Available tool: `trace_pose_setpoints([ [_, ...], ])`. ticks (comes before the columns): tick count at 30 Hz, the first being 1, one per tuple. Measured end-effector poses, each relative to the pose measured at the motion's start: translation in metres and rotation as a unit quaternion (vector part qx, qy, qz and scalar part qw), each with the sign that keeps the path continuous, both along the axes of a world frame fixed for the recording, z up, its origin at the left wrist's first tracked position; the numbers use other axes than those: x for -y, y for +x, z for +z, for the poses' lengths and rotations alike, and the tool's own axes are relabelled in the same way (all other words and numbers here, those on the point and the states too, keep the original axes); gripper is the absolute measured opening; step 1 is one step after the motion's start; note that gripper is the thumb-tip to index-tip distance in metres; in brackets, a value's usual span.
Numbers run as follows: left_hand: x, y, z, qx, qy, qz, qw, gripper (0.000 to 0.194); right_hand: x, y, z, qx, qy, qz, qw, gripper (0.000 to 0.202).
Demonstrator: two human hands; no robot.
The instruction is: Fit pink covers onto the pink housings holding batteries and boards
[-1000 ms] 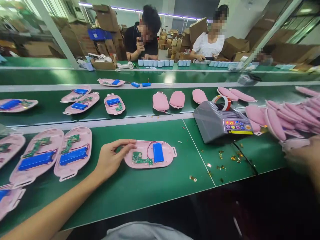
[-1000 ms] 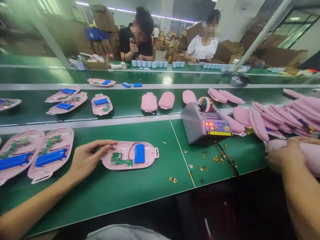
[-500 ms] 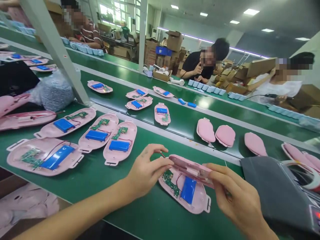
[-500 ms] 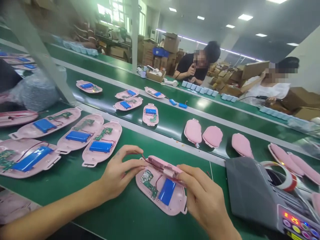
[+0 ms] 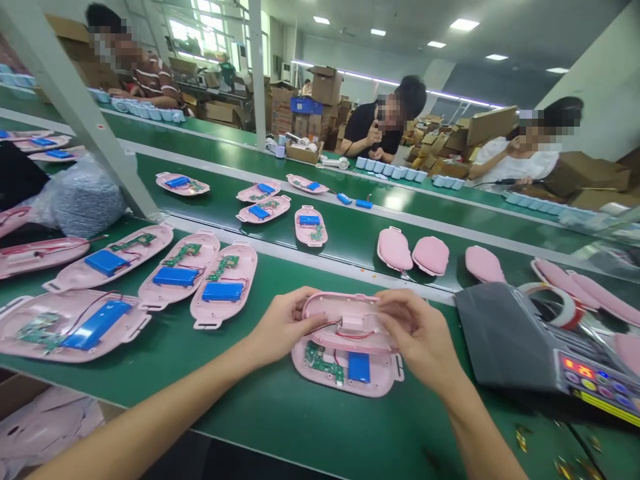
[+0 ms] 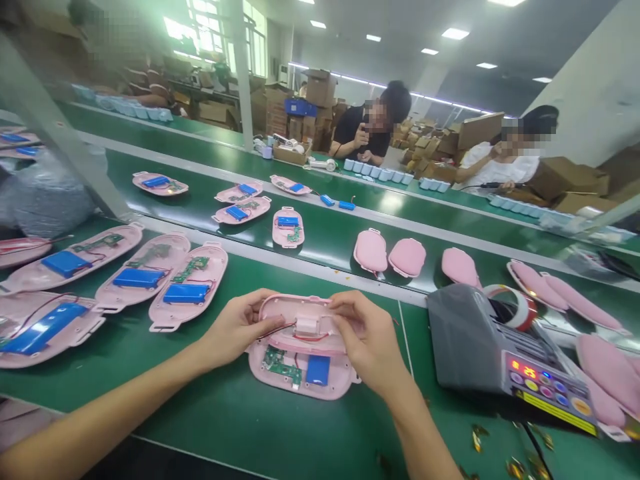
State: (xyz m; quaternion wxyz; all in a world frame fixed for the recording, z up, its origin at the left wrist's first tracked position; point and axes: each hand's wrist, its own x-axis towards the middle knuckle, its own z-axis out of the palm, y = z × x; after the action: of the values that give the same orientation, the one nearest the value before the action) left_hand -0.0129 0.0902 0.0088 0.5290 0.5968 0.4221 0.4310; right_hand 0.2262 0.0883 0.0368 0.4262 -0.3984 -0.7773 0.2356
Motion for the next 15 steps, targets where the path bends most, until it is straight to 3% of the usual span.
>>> trace_pose_setpoints([
  [2,0.001,0.001,0.004,-0.051,0.027,0.011,0.998,0.031,0.006,0.0,0.004,0.028,0.018,-0.045,0.998,0.016],
  [5,0.003,0.01,0.005,-0.09,0.009,0.045,0.995,0.045,0.013,-0.01,0.011,0.083,0.047,-0.096,0.991,0.025],
  [7,0.005,0.017,0.005,-0.075,-0.045,0.062,0.994,0.057,0.007,-0.02,0.015,0.167,0.033,-0.082,0.982,0.028],
  [10,0.008,0.023,0.008,-0.046,-0.095,0.068,0.992,0.068,-0.008,-0.032,0.022,0.324,-0.045,-0.041,0.944,0.022],
  [12,0.009,0.023,0.009,-0.051,-0.116,0.074,0.989,0.077,-0.016,-0.036,0.027,0.355,-0.084,-0.026,0.931,0.02],
  [15,0.005,0.021,0.009,-0.049,-0.14,0.103,0.984,0.085,-0.021,-0.037,0.034,0.34,-0.106,0.01,0.934,0.019],
])
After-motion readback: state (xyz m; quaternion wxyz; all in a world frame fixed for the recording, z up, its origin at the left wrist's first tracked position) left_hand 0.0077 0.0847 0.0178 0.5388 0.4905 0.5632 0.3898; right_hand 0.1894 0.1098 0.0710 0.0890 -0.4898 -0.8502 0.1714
